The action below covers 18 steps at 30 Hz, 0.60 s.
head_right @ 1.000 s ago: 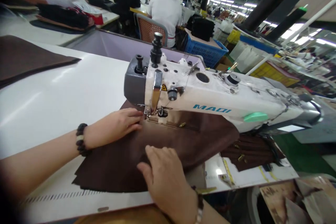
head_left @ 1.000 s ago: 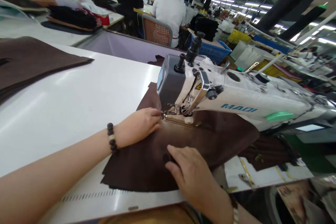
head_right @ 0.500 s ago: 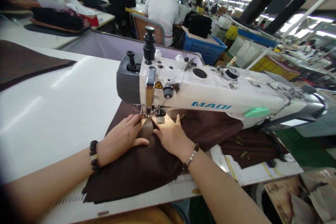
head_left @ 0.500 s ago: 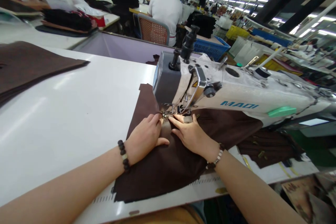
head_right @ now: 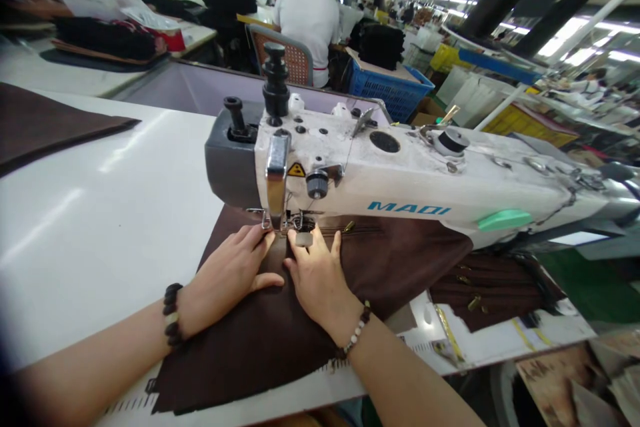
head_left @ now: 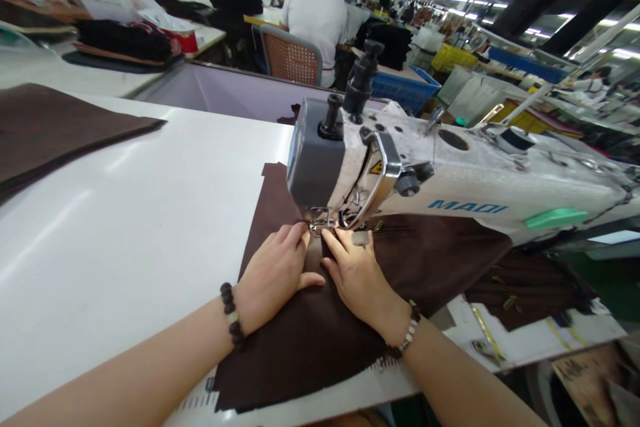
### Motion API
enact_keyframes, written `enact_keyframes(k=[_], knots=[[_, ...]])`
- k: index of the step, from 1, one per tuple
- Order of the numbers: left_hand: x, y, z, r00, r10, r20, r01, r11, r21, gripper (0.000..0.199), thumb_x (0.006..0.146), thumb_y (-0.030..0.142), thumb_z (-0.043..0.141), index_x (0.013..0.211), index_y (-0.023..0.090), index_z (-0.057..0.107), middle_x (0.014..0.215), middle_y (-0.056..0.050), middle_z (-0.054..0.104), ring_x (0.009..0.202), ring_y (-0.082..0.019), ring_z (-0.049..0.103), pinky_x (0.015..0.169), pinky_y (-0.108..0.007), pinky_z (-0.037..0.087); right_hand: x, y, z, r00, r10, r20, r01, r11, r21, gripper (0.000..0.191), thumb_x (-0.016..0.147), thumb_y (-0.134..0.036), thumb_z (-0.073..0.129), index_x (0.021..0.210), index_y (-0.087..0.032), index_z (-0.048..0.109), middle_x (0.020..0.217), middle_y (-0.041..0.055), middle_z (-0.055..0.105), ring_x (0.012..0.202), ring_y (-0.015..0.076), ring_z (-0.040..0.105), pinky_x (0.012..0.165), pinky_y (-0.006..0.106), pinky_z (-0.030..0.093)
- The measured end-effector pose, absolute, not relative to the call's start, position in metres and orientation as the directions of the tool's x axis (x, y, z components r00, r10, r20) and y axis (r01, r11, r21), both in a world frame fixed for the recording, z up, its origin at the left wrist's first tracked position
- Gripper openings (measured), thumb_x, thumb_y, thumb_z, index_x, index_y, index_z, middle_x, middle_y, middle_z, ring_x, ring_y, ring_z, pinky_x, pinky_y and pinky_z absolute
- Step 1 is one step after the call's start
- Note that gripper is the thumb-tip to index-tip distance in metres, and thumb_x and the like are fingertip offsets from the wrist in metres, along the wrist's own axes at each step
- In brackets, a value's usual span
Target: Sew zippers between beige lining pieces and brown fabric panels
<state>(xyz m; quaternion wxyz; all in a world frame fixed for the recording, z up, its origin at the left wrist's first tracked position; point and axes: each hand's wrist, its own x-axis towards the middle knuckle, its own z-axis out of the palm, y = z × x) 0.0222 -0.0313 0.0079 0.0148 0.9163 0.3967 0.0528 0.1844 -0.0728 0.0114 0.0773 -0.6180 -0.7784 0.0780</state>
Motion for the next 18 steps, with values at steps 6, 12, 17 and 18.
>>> enact_keyframes(k=[6,12,17,18], knots=[[0.0214,-0.0292,0.0099,0.674,0.736,0.06,0.732,-0.677,0.074,0.069,0.069,0.062,0.06,0.108,0.005,0.058,0.105,-0.016,0.057,0.096,-0.029,0.052,0.083,-0.038,0.045,0.1806,-0.0746,0.0084,-0.21,0.977,0.039,0.953,0.214,-0.214,0.043,0.092,-0.025,0.042,0.134,-0.019,0.04,0.135,0.0089,0.044,0.129,0.0274,0.033,0.105,0.058,0.021],[0.0211,-0.0266,0.0084,0.684,0.724,0.086,0.722,-0.69,0.061,0.066,0.068,0.062,0.061,0.104,0.006,0.06,0.101,-0.016,0.057,0.093,-0.029,0.053,0.08,-0.038,0.046,0.1821,-0.0717,0.0088,-0.21,0.976,0.05,0.948,0.216,-0.234,0.041,0.091,-0.024,0.043,0.133,-0.02,0.042,0.134,0.0082,0.046,0.128,0.0262,0.034,0.106,0.057,0.02],[0.0209,-0.024,0.0058,0.69,0.715,0.109,0.712,-0.698,0.073,0.068,0.068,0.061,0.061,0.104,0.004,0.059,0.104,-0.017,0.056,0.096,-0.03,0.052,0.081,-0.04,0.046,0.1817,-0.0694,0.0091,-0.213,0.976,0.036,0.947,0.215,-0.24,0.042,0.092,-0.025,0.042,0.134,-0.02,0.04,0.132,0.0076,0.048,0.126,0.0263,0.035,0.106,0.057,0.018],[0.0208,-0.0235,0.0055,0.69,0.715,0.112,0.711,-0.699,0.077,0.067,0.068,0.061,0.062,0.104,0.004,0.059,0.103,-0.017,0.056,0.096,-0.031,0.052,0.081,-0.041,0.046,0.1816,-0.0692,0.0091,-0.214,0.976,0.041,0.946,0.218,-0.241,0.042,0.092,-0.025,0.042,0.134,-0.02,0.041,0.132,0.0079,0.048,0.127,0.0262,0.035,0.107,0.056,0.017]])
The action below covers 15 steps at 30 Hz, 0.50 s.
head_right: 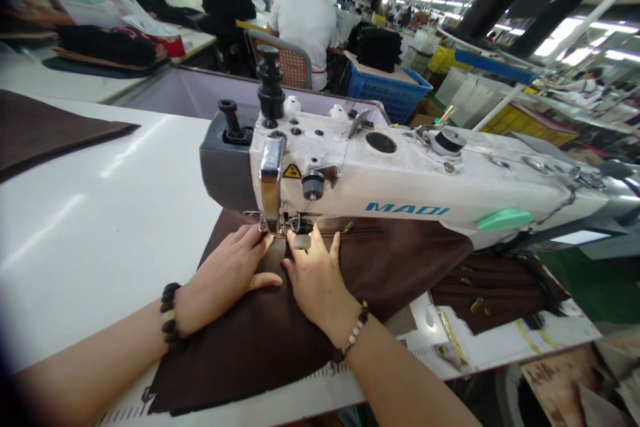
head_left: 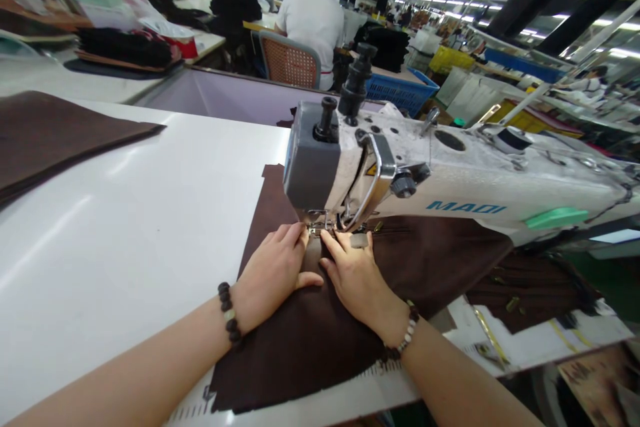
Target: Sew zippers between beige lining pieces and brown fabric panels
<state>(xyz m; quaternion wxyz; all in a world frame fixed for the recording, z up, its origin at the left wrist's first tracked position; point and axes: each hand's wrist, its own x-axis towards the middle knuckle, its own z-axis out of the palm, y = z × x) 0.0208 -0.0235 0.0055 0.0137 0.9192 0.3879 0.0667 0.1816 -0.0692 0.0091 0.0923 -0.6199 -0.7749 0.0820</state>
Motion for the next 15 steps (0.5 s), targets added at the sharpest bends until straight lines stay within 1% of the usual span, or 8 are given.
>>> enact_keyframes(k=[6,11,15], knots=[[0.021,-0.019,0.005,0.685,0.718,0.123,0.705,-0.696,0.137,0.064,0.068,0.059,0.065,0.106,0.006,0.059,0.104,-0.016,0.057,0.097,-0.03,0.052,0.081,-0.041,0.046,0.181,-0.065,0.014,-0.203,0.978,0.055,0.939,0.21,-0.271,0.037,0.09,-0.023,0.046,0.127,-0.021,0.047,0.128,0.0075,0.05,0.122,0.0245,0.04,0.105,0.053,0.024],[0.02,-0.014,0.004,0.683,0.717,0.139,0.705,-0.697,0.131,0.064,0.068,0.059,0.064,0.105,0.007,0.06,0.106,-0.017,0.056,0.097,-0.031,0.052,0.081,-0.041,0.046,0.181,-0.061,0.016,-0.205,0.978,0.045,0.945,0.21,-0.251,0.036,0.091,-0.024,0.045,0.126,-0.019,0.049,0.125,0.009,0.053,0.119,0.0257,0.043,0.104,0.052,0.027],[0.02,-0.013,0.002,0.69,0.712,0.129,0.7,-0.702,0.129,0.066,0.067,0.06,0.064,0.107,0.007,0.059,0.108,-0.017,0.056,0.099,-0.031,0.051,0.081,-0.041,0.045,0.182,-0.061,0.011,-0.205,0.978,0.045,0.946,0.21,-0.249,0.036,0.091,-0.025,0.044,0.126,-0.019,0.049,0.124,0.0093,0.054,0.118,0.026,0.044,0.1,0.049,0.035]])
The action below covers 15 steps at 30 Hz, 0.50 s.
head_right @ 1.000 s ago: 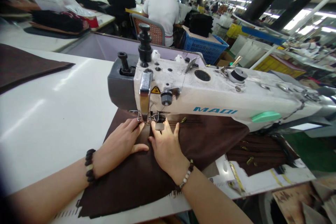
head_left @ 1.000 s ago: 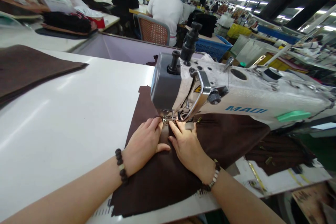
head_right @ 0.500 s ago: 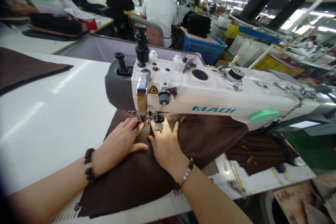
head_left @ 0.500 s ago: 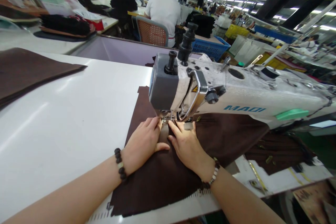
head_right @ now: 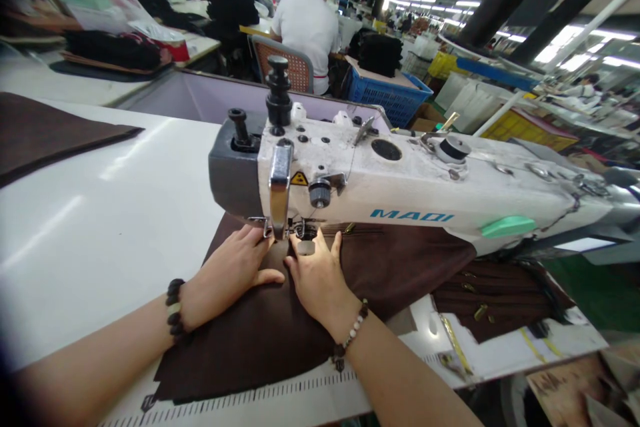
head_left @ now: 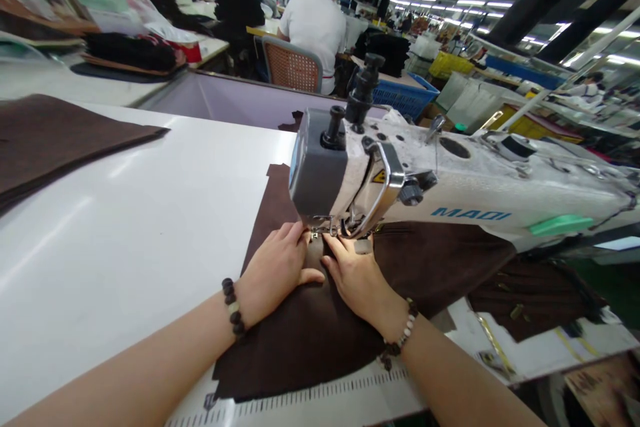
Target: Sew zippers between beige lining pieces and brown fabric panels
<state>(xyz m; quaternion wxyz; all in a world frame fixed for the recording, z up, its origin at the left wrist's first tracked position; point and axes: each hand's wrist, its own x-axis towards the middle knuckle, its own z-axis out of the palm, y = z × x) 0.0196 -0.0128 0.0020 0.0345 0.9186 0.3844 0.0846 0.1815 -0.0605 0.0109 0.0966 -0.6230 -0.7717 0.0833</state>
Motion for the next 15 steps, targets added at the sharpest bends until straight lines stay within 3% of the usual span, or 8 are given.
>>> enact_keyframes(k=[10,15], knots=[[0.0194,-0.0122,0.0026,0.706,0.703,0.085,0.696,-0.711,0.095,0.065,0.071,0.062,0.057,0.103,0.005,0.061,0.105,-0.018,0.057,0.099,-0.031,0.051,0.083,-0.04,0.044,0.1813,-0.0609,0.0135,-0.215,0.976,0.036,0.949,0.217,-0.23,0.034,0.092,-0.025,0.041,0.124,-0.017,0.052,0.124,0.0092,0.054,0.119,0.026,0.043,0.105,0.05,0.03],[0.0192,-0.0156,0.006,0.694,0.712,0.103,0.703,-0.702,0.116,0.066,0.068,0.059,0.063,0.106,0.005,0.059,0.105,-0.017,0.057,0.097,-0.03,0.052,0.082,-0.041,0.046,0.181,-0.0616,0.0072,-0.212,0.974,0.076,0.941,0.225,-0.253,0.036,0.09,-0.025,0.046,0.125,-0.019,0.049,0.125,0.0085,0.053,0.12,0.0264,0.042,0.105,0.053,0.026]])
